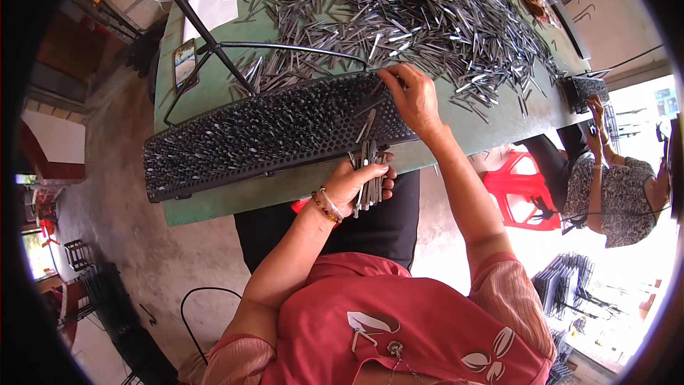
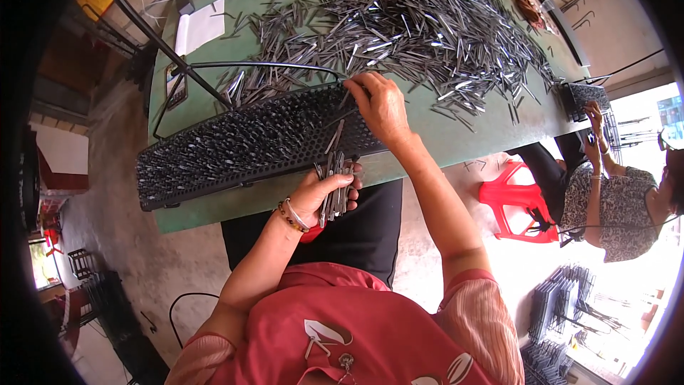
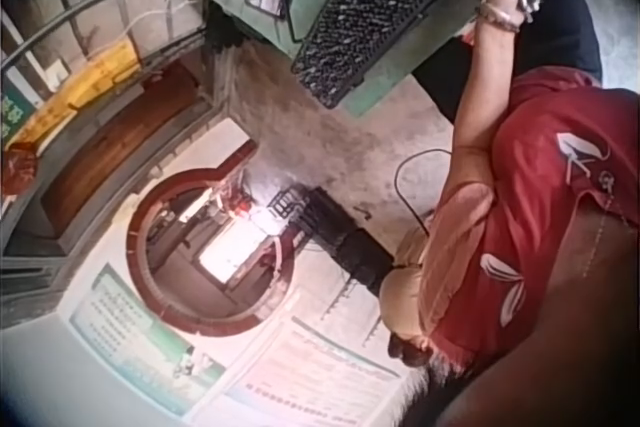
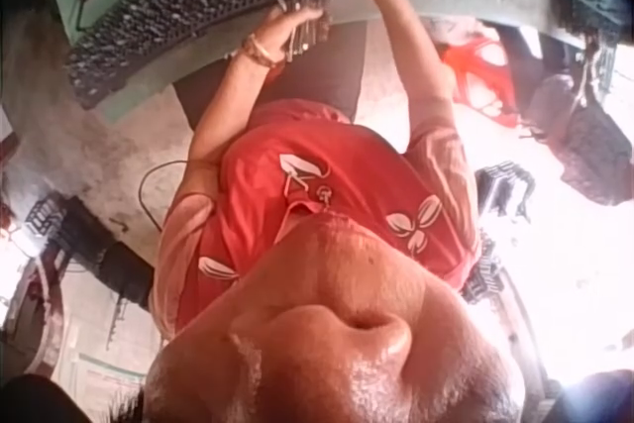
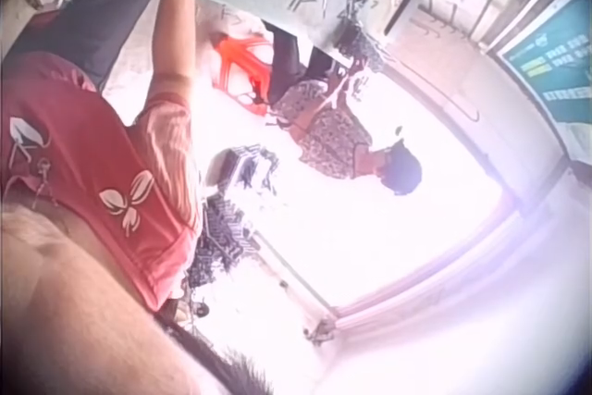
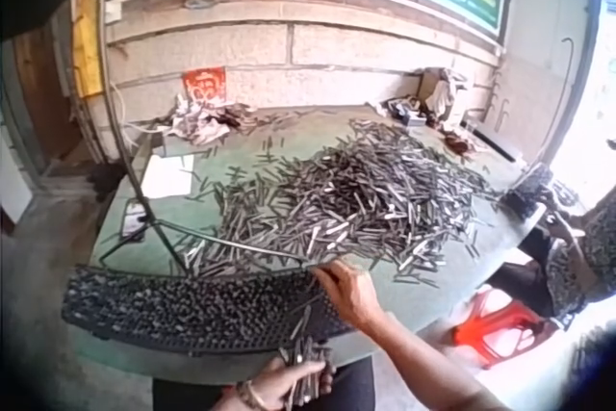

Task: Manually inserting small metal pins into a plastic grid board at a workbench.

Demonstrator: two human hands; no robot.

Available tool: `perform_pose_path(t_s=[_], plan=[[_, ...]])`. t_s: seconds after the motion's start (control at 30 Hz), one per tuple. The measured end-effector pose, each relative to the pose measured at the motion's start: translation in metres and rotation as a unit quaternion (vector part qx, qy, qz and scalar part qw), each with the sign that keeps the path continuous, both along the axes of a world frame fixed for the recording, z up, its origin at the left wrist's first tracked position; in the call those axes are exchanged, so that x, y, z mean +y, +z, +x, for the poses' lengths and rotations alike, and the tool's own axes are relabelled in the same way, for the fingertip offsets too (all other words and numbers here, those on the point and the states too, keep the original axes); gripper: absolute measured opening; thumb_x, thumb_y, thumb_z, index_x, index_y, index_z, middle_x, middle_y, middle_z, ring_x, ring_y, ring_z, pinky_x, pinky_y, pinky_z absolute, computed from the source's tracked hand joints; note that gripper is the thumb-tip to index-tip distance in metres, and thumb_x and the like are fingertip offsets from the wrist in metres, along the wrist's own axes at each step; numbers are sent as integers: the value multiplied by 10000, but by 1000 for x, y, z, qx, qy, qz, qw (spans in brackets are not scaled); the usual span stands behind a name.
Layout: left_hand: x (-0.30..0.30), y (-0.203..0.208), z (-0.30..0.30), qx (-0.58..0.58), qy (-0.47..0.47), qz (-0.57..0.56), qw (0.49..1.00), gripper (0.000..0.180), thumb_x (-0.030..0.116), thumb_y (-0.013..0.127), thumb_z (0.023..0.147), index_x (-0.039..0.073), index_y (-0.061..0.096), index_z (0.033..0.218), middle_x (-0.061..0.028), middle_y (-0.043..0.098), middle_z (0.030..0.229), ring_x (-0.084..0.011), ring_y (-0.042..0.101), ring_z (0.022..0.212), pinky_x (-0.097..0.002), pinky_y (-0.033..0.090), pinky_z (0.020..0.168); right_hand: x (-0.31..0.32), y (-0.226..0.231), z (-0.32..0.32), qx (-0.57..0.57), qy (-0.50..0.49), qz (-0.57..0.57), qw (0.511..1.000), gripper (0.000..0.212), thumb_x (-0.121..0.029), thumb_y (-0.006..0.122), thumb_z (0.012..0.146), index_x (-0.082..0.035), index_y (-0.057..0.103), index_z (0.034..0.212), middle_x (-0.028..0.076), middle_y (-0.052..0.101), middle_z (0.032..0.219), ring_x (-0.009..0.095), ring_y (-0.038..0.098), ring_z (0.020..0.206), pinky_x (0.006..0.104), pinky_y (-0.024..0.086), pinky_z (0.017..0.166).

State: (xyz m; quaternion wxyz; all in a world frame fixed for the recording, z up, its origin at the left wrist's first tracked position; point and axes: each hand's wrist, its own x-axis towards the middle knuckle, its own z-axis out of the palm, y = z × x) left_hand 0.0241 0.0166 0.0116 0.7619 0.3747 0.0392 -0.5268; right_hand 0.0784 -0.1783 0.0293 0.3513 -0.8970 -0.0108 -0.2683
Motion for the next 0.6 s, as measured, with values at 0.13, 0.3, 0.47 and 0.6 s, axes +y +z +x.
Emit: perform_pose_path(t_s=[0.13, 0.3, 0.47, 0.6], plan=[[3, -4, 0, -4, 1, -13, 1000, 296, 130, 606, 860, 20, 555, 1130, -88, 633, 874, -153, 634, 741, -316, 562, 657, 2, 2, 0, -87, 50, -138, 985, 87, -131, 648, 814, -50, 636, 843, 67, 624, 780, 261, 582, 698, 354, 421, 659], [1, 1, -1, -14, -4, 2, 1000, 300, 122, 599, 858, 10, 560, 1133, -60, 614, 848, -125, 610, 721, -288, 550, 616, 2, 4, -1, -68, 71, -158, 982, 81, -116, 637, 817, -55, 631, 870, 50, 628, 831, 237, 586, 733, 337, 418, 671], [2, 0, -1, -16, -4, -11, 1000, 303, 125, 600, 858, 14, 560, 1137, -53, 614, 846, -111, 608, 712, -266, 543, 601, 3, 6, -3, -50, 79, -155, 984, 90, -102, 638, 813, -48, 626, 884, 57, 637, 862, 241, 597, 756, 340, 427, 680], [3, -2, -1, -18, -3, -10, 1000, 306, 127, 600, 860, 14, 558, 1142, -50, 614, 847, -101, 604, 703, -246, 532, 587, 1, 5, -4, -77, 70, -184, 977, 91, -102, 642, 815, -48, 620, 884, 60, 630, 853, 242, 591, 745, 340, 426, 674]])
